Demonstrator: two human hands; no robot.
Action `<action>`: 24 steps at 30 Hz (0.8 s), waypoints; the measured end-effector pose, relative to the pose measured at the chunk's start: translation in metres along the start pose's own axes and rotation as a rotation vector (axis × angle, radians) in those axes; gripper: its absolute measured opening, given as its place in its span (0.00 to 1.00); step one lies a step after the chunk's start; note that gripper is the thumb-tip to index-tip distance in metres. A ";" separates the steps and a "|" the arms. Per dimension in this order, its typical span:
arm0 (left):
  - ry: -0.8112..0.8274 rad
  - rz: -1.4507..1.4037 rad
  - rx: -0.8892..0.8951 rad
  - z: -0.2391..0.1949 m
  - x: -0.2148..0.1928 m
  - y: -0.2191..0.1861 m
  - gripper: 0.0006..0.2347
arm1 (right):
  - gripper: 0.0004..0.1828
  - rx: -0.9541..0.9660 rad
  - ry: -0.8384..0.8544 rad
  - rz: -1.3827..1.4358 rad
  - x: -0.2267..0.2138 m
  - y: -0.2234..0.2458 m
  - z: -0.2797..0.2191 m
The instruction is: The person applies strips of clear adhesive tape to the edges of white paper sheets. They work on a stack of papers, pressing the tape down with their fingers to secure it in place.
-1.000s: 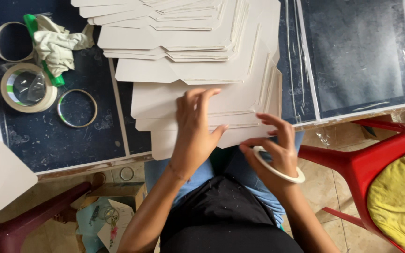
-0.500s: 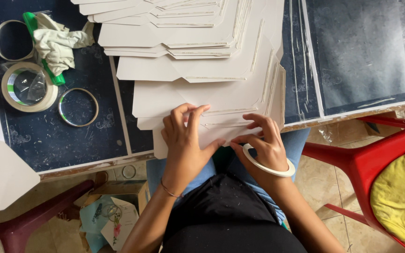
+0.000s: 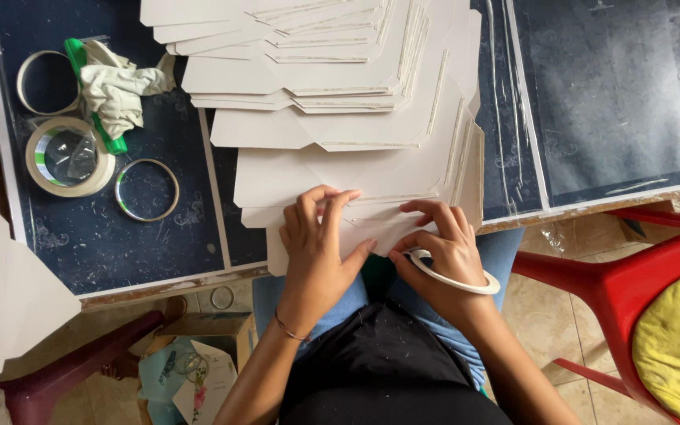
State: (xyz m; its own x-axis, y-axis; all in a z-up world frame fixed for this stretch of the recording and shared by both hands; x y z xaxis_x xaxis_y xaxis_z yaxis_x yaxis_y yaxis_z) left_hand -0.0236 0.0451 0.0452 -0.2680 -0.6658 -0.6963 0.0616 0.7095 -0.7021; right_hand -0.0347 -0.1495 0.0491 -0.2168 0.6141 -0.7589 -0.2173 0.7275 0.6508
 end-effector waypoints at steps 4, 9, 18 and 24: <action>0.002 0.004 0.016 -0.002 -0.001 0.000 0.35 | 0.08 0.005 -0.035 -0.041 0.008 -0.007 -0.002; -0.008 0.025 -0.004 -0.001 0.003 -0.003 0.40 | 0.08 0.040 -0.076 -0.067 0.008 -0.007 -0.004; 0.030 0.089 -0.058 0.002 -0.001 -0.006 0.42 | 0.05 0.064 -0.213 -0.054 -0.044 -0.004 -0.020; 0.046 0.079 -0.067 0.002 0.000 -0.007 0.40 | 0.09 0.176 -0.262 -0.105 -0.081 -0.021 -0.029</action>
Point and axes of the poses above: each hand's wrist, its own z-axis towards the middle knuckle, its own x-axis out of the palm, y = z × x, the point moved 5 cm from there along z, towards the middle knuckle, and after that the axes turned 9 degrees about y, right-handed, at the moved point
